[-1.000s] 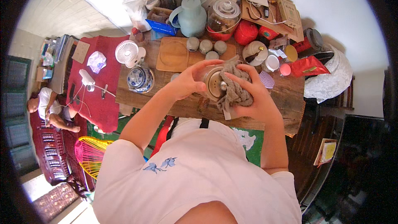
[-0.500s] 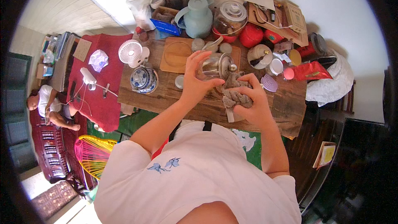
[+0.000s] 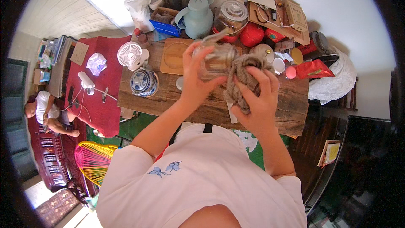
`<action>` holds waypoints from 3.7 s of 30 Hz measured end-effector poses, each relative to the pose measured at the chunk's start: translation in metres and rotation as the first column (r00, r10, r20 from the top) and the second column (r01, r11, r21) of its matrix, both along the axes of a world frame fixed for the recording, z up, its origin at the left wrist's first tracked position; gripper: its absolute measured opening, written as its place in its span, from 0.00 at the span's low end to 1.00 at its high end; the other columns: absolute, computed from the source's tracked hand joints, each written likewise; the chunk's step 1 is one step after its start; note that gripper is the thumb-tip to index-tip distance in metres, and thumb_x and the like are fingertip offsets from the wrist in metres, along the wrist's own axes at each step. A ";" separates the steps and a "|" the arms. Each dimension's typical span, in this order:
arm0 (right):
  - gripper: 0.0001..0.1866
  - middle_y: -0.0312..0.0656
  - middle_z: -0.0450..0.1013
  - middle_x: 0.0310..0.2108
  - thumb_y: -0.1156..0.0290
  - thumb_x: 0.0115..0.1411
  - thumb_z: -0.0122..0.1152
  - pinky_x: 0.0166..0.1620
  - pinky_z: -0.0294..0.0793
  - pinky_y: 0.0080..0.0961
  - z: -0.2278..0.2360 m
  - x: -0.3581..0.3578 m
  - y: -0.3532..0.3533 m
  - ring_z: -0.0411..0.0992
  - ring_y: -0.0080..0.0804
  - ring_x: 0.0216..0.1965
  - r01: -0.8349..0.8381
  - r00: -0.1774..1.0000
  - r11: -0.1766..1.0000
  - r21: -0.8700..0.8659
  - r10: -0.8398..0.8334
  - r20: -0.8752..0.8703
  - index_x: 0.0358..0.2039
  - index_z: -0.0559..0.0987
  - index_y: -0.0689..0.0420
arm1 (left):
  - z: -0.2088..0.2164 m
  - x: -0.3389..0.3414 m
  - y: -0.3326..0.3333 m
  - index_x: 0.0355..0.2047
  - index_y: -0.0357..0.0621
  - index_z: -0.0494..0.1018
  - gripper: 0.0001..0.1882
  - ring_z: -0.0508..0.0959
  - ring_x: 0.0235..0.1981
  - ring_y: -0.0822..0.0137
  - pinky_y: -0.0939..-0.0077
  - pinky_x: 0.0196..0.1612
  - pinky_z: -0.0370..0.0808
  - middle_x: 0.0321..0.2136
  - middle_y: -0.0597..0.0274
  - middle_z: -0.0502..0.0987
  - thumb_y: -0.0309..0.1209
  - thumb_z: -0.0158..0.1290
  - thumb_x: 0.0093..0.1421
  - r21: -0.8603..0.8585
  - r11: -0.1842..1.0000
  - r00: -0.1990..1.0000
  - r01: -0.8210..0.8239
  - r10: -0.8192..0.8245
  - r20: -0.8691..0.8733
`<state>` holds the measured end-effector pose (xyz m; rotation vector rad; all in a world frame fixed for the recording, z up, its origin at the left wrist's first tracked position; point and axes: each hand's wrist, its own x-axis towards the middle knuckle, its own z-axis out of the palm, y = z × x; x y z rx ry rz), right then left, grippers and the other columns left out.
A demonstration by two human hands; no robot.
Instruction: The person wipes several small ceramic cups, a wooden cutting board, and a light blue teapot with a cloth on a cluttered table. They also briefly handle a white cable and a small blue box before returning to wipe the teapot.
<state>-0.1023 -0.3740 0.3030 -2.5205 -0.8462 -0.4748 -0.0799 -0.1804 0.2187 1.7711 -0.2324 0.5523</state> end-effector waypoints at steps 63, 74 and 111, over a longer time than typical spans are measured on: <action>0.22 0.41 0.72 0.46 0.77 0.56 0.59 0.50 0.69 0.25 -0.159 -0.019 -0.010 0.70 0.28 0.45 0.736 0.586 0.251 0.629 0.229 -0.777 0.53 0.71 0.63 | -0.047 -0.026 0.004 0.62 0.43 0.57 0.45 0.67 0.55 0.69 0.71 0.58 0.65 0.55 0.60 0.66 0.36 0.70 0.47 -0.449 0.858 0.614 0.250 -0.499 -0.612; 0.25 0.43 0.73 0.43 0.73 0.54 0.64 0.48 0.71 0.28 -0.212 -0.016 0.018 0.72 0.32 0.44 0.869 0.231 0.363 0.337 0.305 -0.924 0.52 0.71 0.63 | -0.112 -0.089 0.034 0.60 0.44 0.58 0.46 0.67 0.56 0.66 0.70 0.58 0.65 0.54 0.58 0.67 0.29 0.69 0.42 -0.322 0.946 0.683 -0.032 -0.215 -0.698; 0.27 0.48 0.63 0.54 0.71 0.51 0.70 0.56 0.69 0.39 -0.288 0.109 0.036 0.67 0.50 0.52 0.246 0.891 0.964 0.103 -0.183 -0.415 0.53 0.76 0.50 | -0.140 -0.041 0.009 0.62 0.36 0.54 0.36 0.58 0.60 0.41 0.54 0.63 0.57 0.59 0.40 0.57 0.24 0.55 0.54 0.330 0.944 0.903 -0.008 0.148 -0.404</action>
